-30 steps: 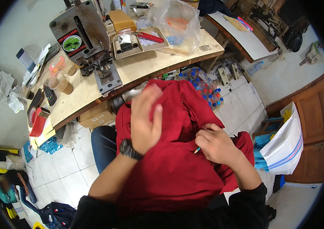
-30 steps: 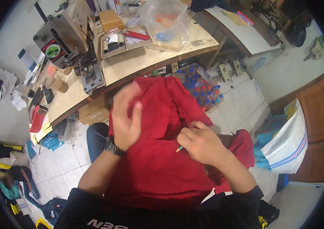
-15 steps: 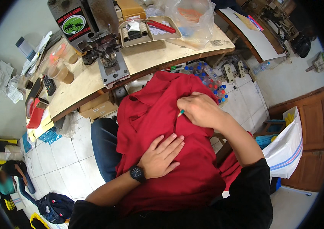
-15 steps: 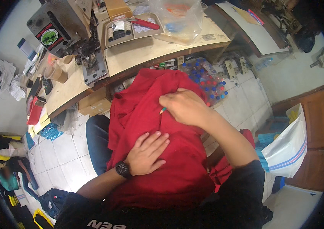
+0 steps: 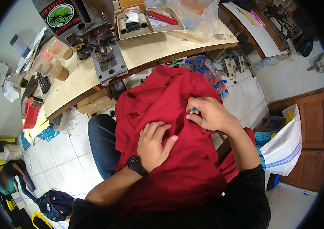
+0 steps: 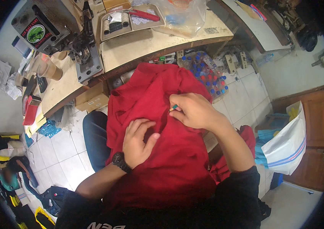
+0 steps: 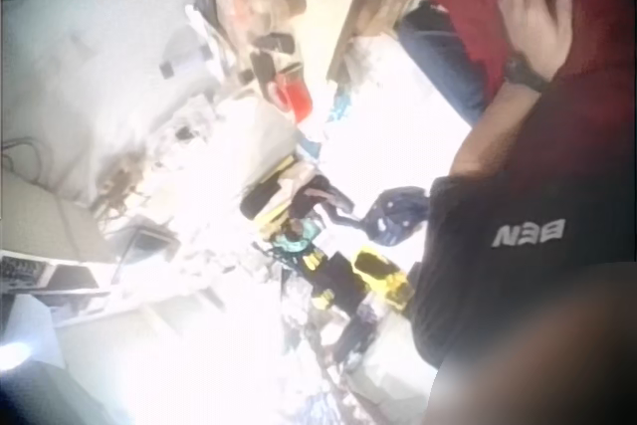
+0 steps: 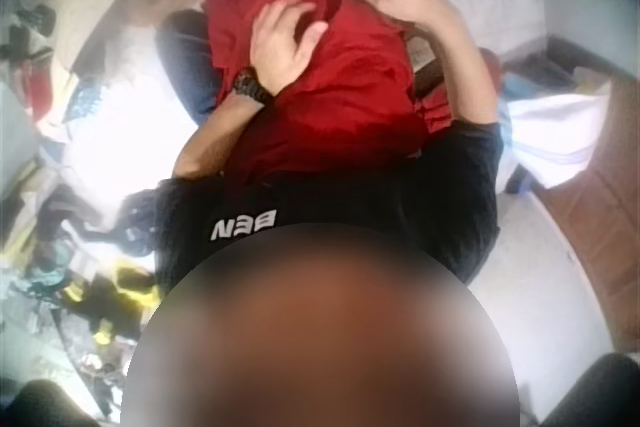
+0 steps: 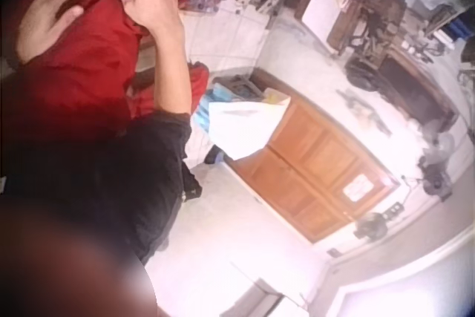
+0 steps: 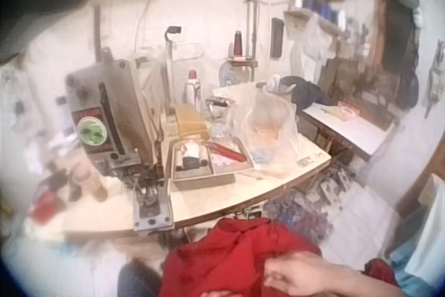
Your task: The person sits at a sewing workstation and repeatedly marks a red garment with a small green tool. They smooth the fabric, lift it to check alignment, and continue marking specific points on the garment throughout the clip.
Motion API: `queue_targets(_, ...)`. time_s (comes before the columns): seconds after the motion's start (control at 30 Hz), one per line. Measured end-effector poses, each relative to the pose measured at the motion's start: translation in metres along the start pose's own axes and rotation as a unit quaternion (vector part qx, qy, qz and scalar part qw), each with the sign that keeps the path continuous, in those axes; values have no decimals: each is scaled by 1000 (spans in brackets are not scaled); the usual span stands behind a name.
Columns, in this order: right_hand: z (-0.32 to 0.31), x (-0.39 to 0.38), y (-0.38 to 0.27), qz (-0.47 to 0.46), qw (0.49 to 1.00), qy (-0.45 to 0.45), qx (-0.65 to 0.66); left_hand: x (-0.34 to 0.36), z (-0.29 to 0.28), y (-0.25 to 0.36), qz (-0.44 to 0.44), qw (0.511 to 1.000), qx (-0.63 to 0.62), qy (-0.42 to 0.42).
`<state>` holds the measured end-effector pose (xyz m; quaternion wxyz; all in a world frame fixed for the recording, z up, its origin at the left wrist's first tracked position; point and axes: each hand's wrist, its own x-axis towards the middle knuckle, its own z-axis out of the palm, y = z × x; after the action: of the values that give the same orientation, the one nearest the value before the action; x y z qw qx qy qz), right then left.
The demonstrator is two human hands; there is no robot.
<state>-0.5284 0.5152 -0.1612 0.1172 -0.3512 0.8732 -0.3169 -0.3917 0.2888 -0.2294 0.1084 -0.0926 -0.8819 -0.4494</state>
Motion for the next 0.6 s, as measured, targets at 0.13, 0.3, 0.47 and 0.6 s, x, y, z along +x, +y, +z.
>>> queue_targets(0.13,1,10,-4,174,980,98,21,-6,18,-7,13,997,71,11)
queue_targets(0.3,22,24,-4,144,985,96,-24,-26,28,-16,-16,991,122,45)
queue_targets(0.47,10,55,5,21,988,145,-49,-25,30,-22,2,990,133,34)
queue_targets(0.6,29,65,45,5,984,160,-79,-19,29,-24,95,977,193,14)
